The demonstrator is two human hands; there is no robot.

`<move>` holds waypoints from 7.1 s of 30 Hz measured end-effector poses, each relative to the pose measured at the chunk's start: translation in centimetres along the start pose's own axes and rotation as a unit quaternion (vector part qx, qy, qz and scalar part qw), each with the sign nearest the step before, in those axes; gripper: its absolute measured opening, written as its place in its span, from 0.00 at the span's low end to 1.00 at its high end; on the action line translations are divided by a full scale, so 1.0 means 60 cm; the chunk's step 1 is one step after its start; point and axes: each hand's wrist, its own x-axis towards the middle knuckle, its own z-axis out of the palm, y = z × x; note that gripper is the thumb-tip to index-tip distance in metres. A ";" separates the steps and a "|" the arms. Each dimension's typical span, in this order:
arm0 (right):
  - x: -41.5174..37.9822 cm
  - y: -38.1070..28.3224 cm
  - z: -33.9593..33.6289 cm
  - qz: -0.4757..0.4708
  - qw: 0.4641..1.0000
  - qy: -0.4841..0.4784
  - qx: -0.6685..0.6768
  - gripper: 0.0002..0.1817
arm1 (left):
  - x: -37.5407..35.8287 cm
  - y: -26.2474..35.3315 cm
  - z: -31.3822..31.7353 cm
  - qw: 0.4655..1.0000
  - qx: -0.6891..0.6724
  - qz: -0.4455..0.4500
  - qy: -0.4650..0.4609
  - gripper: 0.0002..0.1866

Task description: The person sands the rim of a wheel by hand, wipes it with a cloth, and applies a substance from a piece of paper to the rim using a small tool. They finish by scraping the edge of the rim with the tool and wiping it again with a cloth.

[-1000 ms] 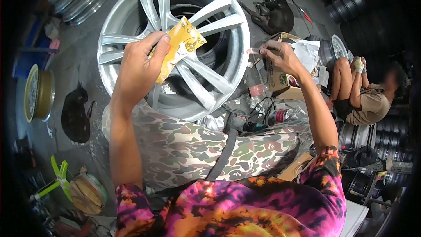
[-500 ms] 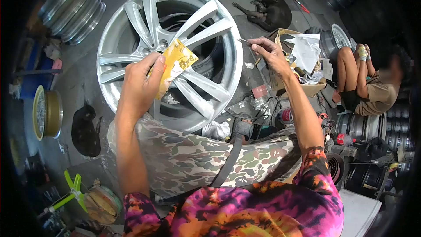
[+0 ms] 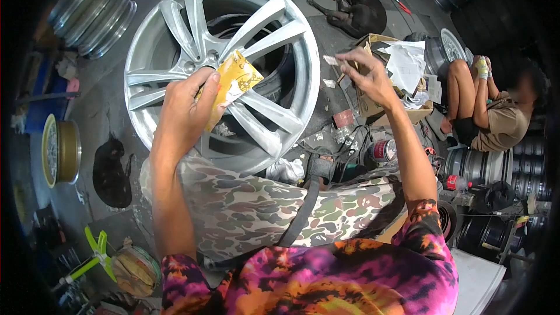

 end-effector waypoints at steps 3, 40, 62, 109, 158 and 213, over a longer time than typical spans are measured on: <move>0.037 -0.037 -0.013 -0.026 0.996 0.008 -0.079 0.15 | 0.001 0.000 0.005 1.000 0.007 0.002 -0.002 0.15; 0.024 -0.052 -0.008 -0.152 0.952 -0.026 -0.265 0.23 | -0.006 0.010 -0.013 1.000 -0.007 0.012 -0.021 0.10; -0.068 -0.042 -0.009 -0.013 0.994 0.010 -0.110 0.15 | -0.007 0.078 -0.003 0.997 0.038 0.055 -0.025 0.17; -0.008 0.027 0.260 0.110 0.699 0.141 0.692 0.19 | 0.189 0.079 0.031 0.983 -0.128 -0.119 -0.046 0.17; -0.029 0.060 0.250 0.093 0.783 0.079 0.610 0.19 | 0.206 0.121 0.064 0.994 -0.049 -0.064 -0.078 0.19; -0.016 0.057 0.280 0.038 0.791 0.135 0.596 0.17 | 0.217 0.110 0.058 0.989 -0.040 -0.086 -0.110 0.15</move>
